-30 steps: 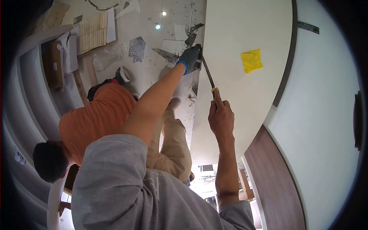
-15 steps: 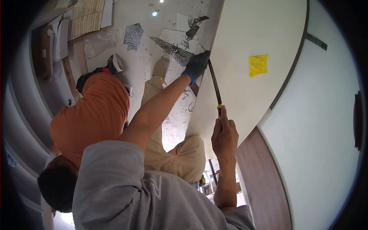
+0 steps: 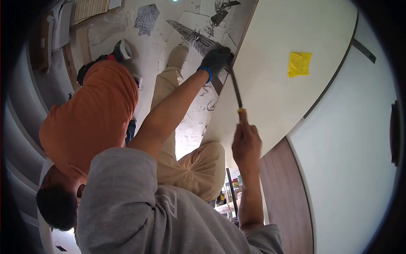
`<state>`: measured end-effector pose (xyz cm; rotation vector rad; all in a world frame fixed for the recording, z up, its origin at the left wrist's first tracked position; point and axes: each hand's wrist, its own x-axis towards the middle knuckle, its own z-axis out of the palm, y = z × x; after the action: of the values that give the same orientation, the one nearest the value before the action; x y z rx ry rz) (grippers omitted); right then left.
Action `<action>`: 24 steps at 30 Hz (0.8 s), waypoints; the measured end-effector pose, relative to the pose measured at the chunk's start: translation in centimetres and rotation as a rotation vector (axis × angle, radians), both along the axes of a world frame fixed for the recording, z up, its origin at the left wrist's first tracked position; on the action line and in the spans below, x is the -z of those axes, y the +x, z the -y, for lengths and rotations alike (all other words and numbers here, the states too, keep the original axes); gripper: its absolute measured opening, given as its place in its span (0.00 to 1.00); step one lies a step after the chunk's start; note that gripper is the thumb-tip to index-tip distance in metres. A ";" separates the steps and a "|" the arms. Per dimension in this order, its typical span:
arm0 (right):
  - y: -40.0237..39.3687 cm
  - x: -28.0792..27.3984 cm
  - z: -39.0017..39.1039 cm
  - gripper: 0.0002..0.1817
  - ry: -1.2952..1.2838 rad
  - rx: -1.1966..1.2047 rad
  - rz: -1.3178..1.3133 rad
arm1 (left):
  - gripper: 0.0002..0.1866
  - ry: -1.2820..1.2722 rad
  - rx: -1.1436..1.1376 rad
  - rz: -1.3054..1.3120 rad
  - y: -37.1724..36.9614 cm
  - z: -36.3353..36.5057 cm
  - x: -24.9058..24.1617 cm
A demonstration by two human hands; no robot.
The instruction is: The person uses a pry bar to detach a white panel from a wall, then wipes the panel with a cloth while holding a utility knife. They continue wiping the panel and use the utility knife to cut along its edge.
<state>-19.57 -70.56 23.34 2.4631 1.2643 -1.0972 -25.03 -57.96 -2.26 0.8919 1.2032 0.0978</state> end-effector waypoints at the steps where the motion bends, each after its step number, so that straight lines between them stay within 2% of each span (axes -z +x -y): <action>1: -0.4 1.5 0.6 0.25 0.021 -0.030 0.006 | 0.21 -0.013 -0.081 0.035 -0.2 1.2 1.7; 2: -0.9 2.9 0.7 0.25 0.025 0.015 -0.028 | 0.22 -0.018 -0.164 0.073 -0.3 1.3 3.2; 5: -1.9 3.8 0.1 0.24 -0.042 0.017 -0.002 | 0.22 0.004 0.019 0.073 0.1 0.6 6.2; 7: -1.5 2.6 -1.0 0.24 -0.051 0.007 0.005 | 0.22 0.121 0.043 0.113 0.1 0.6 3.8; 8: -1.2 1.0 -0.4 0.24 0.054 0.005 0.010 | 0.21 0.187 0.056 0.124 -0.4 0.5 2.5; 9: -0.7 -1.0 -0.1 0.24 0.044 0.032 -0.008 | 0.22 0.112 0.105 -0.043 -0.4 -0.3 -0.3; 10: -0.5 -2.5 0.2 0.24 0.017 0.062 -0.026 | 0.22 0.162 0.176 -0.047 -0.6 0.1 0.1; 12: -1.3 -1.8 1.8 0.24 -0.023 0.025 -0.024 | 0.24 0.230 0.326 -0.047 -1.3 2.5 -0.1; 13: -1.5 -0.6 2.2 0.25 -0.014 0.001 -0.013 | 0.15 0.386 0.367 -0.038 -2.0 2.9 0.0; 16: -3.1 4.4 2.2 0.24 -0.003 -0.004 0.005 | 0.14 0.303 0.512 -0.225 -1.7 5.0 9.2; 17: -3.2 3.7 2.3 0.24 -0.013 -0.003 0.012 | 0.15 0.132 0.482 -0.179 -2.0 4.2 8.3; 20: -2.7 1.3 1.8 0.25 -0.001 0.006 0.012 | 0.16 0.004 0.139 0.052 -2.0 4.5 4.2; 21: -2.2 -1.3 2.6 0.25 -0.010 0.027 -0.009 | 0.16 0.517 0.401 -0.069 -2.5 4.6 1.3; 23: -2.4 -3.1 4.1 0.26 -0.045 0.045 -0.041 | 0.18 0.307 0.390 -0.080 -3.4 5.0 -3.3; 24: -2.6 -2.7 4.8 0.26 -0.048 0.035 -0.051 | 0.19 0.214 0.377 -0.084 -3.4 5.2 -4.1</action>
<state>-22.14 -75.37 26.04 2.4455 1.1989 -1.1923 -28.44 -63.11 1.79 1.3076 1.0962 -0.1183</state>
